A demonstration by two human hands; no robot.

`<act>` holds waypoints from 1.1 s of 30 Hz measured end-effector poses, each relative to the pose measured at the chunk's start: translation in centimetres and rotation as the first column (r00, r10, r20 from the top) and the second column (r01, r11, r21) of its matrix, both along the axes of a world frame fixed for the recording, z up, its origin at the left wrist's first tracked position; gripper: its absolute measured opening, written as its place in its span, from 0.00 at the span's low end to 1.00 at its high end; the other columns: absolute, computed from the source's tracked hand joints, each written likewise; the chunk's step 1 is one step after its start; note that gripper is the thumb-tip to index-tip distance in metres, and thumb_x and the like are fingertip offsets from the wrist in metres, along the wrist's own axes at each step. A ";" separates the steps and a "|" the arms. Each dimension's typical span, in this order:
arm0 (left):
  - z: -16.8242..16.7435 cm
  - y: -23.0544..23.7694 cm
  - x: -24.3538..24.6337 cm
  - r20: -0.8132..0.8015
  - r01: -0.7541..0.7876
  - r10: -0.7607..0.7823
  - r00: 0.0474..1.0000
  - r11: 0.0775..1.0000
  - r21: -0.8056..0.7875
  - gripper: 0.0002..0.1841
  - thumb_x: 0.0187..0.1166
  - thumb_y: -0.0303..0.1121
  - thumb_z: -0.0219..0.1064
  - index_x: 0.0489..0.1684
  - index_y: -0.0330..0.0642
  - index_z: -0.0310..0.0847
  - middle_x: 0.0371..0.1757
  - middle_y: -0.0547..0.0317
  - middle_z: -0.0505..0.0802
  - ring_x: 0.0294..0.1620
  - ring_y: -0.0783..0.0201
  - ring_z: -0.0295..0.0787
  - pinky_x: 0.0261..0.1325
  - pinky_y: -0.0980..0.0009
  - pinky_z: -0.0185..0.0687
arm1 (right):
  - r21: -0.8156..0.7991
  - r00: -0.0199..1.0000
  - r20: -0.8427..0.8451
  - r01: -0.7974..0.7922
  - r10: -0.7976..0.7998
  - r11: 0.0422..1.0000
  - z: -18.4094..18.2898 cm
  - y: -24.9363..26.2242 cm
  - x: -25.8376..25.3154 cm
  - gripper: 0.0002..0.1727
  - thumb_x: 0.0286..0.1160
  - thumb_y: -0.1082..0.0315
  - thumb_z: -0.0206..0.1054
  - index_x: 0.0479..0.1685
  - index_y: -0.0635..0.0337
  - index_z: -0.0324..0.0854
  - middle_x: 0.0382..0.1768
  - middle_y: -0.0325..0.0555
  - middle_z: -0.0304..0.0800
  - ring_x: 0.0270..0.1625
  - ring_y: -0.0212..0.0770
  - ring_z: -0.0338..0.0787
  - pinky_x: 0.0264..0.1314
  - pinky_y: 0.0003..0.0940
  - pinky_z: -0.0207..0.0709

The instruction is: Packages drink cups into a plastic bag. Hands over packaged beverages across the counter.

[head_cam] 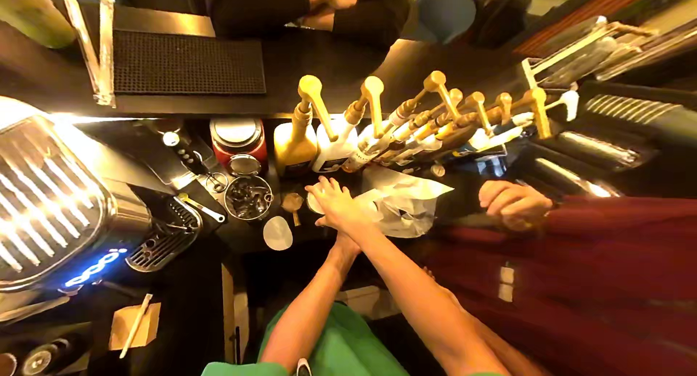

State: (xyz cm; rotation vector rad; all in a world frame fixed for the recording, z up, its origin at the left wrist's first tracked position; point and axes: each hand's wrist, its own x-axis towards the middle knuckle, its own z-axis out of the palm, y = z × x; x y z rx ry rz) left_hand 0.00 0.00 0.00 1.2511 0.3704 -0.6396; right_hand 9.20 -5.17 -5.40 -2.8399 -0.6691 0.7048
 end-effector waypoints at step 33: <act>1.0 1.1 7.2 0.768 -0.124 -0.391 0.508 0.849 0.514 0.20 0.82 0.37 0.65 0.70 0.40 0.79 0.68 0.48 0.86 0.71 0.56 0.82 0.72 0.55 0.82 | 0.161 0.984 0.167 0.038 -0.065 0.986 26.5 -15.3 -2.8 0.48 0.34 0.58 0.93 0.69 0.38 0.76 0.63 0.47 0.78 0.60 0.52 0.83 0.53 0.54 0.84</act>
